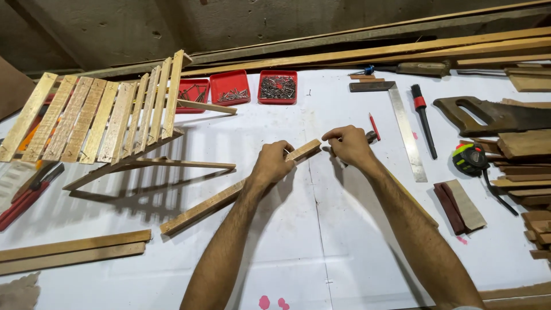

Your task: The person assembles a small slatted wooden lounge chair on a workbench. They pick up thin wood strips, align them against the chair frame, position nails, and hammer the nails in by hand, working on one strip at a time and setting finished pieces aside.

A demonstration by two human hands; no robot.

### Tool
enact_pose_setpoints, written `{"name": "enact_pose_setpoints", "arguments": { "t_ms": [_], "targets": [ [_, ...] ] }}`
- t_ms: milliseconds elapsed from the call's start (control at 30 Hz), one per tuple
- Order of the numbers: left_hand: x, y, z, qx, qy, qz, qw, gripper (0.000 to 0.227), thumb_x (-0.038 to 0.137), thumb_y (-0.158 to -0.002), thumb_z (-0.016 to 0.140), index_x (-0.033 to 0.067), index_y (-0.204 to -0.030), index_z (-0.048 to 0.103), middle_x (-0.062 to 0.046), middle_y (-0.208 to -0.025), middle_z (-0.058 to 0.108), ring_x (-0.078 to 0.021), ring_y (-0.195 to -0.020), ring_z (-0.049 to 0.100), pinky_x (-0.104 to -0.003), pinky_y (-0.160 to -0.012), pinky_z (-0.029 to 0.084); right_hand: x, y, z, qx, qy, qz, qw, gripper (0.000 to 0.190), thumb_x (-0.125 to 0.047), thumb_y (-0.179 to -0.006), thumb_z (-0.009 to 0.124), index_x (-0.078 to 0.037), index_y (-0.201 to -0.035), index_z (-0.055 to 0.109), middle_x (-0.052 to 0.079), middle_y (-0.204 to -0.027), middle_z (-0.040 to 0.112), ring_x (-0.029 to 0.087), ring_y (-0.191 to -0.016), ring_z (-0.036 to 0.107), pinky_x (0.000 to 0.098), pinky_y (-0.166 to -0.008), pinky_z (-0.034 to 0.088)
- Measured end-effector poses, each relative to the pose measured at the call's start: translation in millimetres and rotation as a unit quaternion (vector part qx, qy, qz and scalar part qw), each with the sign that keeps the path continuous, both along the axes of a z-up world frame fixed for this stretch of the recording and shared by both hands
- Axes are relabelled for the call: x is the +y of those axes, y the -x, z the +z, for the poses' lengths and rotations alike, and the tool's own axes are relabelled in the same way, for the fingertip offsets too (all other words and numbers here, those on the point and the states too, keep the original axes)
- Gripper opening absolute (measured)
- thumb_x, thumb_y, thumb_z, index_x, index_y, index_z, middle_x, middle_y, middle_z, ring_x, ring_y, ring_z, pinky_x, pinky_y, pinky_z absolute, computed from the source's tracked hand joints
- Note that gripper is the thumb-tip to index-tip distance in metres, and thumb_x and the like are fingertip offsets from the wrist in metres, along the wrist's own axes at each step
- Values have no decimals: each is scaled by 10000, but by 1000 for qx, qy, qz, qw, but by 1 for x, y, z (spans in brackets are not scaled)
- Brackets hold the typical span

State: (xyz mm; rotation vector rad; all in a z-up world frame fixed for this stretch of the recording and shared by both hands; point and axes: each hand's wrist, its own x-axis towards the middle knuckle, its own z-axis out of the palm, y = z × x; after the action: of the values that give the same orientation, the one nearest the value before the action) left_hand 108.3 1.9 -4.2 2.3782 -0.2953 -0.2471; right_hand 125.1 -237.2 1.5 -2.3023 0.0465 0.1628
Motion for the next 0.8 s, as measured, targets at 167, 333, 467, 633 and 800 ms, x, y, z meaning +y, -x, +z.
{"name": "enact_pose_setpoints", "arguments": {
  "t_ms": [167, 333, 467, 633, 800],
  "targets": [
    [4, -1, -1, 2, 23, -3, 1000, 388, 153, -809, 785, 3, -1159, 708, -190, -957, 769, -260, -814, 764, -375, -786, 618, 18, 14, 18, 55, -22, -29, 998, 221, -137, -961, 647, -41, -1114, 774, 79, -755, 777, 128, -642, 733, 288, -590, 589],
    [4, 5, 6, 12, 41, -3, 999, 388, 152, -822, 775, 12, -1176, 699, -184, -925, 774, -251, -783, 766, -375, -753, 622, 26, 18, 15, 60, -50, -60, 995, 243, -205, -980, 690, 8, -1053, 781, 90, -729, 760, 122, -582, 709, 269, -529, 563],
    [5, 4, -11, -21, 62, -7, 998, 375, 127, -829, 767, 5, -1176, 694, -178, -949, 777, -239, -811, 762, -374, -757, 619, 30, 20, 7, 51, -98, -74, 991, 260, -203, -983, 685, 41, -1021, 766, 83, -697, 741, 118, -562, 702, 265, -479, 547],
    [-8, 5, 20, 21, 62, -1, 998, 417, 169, -863, 752, 17, -1236, 641, -191, -973, 762, -283, -797, 759, -419, -734, 625, 32, 21, 8, 48, -94, -90, 990, 258, -202, -983, 683, 40, -1020, 764, 76, -683, 736, 117, -563, 702, 268, -472, 546],
    [-29, -23, -5, -22, 138, -36, 990, 353, 193, -924, 697, 19, -1231, 671, -192, -1071, 752, -259, -911, 763, -401, -792, 643, 30, 21, 7, 32, -89, -84, 992, 252, -205, -979, 689, 30, -1010, 774, 73, -682, 743, 114, -555, 707, 261, -509, 582]
  ]
}}
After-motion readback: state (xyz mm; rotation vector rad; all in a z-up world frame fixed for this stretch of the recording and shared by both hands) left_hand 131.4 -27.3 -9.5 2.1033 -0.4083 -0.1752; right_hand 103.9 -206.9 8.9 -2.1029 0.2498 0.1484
